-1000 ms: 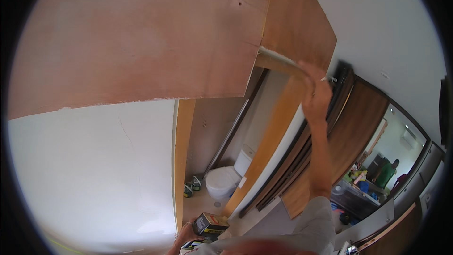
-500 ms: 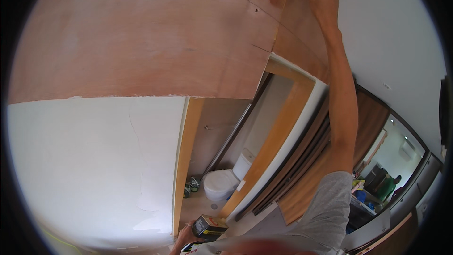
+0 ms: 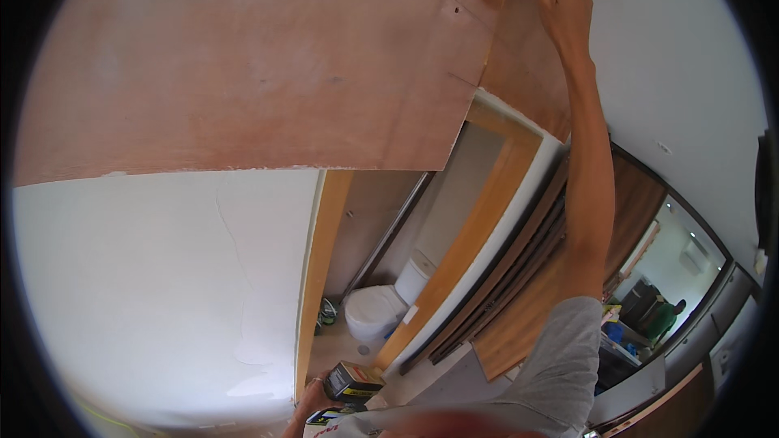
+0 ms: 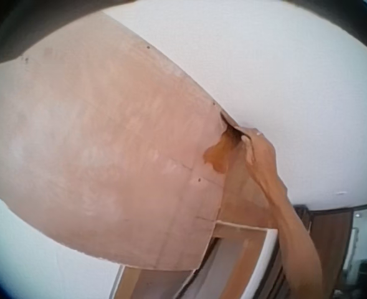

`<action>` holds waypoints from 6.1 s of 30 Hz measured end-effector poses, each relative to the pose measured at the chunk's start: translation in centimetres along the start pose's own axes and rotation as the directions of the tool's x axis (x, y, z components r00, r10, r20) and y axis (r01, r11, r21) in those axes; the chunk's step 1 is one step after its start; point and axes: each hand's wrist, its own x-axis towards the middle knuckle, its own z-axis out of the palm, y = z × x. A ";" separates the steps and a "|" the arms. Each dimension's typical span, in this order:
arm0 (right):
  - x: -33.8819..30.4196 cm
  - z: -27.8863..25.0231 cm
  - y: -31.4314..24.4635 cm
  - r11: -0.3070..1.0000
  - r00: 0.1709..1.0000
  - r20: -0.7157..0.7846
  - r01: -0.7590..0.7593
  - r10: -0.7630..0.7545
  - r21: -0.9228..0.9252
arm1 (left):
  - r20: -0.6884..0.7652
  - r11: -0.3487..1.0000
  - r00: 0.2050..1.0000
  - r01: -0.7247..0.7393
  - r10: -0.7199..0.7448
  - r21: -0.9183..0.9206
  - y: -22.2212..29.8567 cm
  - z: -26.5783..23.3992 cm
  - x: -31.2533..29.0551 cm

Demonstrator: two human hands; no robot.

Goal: The person applies adhesive from a can onto a wooden surface using a scraper. They repeatedly scoop adhesive and spread it across the wood, working around a doorway frame.

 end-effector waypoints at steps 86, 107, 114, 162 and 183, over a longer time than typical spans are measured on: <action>3.3 1.6 -3.9 0.997 0.995 -0.075 0.059 -0.063 -0.051 | 0.013 0.999 1.000 0.018 -0.019 0.034 -2.7 0.9 -0.5; -2.0 -2.4 -11.8 0.978 0.975 0.117 -0.175 0.188 -0.114 | 0.114 0.999 0.993 -0.012 0.008 0.039 -2.1 -0.9 0.3; -7.9 -4.3 -17.8 0.985 0.973 0.160 -0.172 0.166 0.020 | 0.113 0.999 0.993 -0.019 0.016 0.026 -1.9 -1.0 0.2; -14.7 -6.0 -24.4 0.988 0.969 0.208 -0.148 0.136 0.044 | 0.073 0.993 0.992 0.095 -0.100 0.067 -0.6 -1.9 -2.1; -20.4 -9.0 -4.7 0.789 0.766 0.241 -0.614 0.595 0.005 | 0.024 0.987 0.987 0.156 -0.158 0.041 -0.5 0.5 -2.5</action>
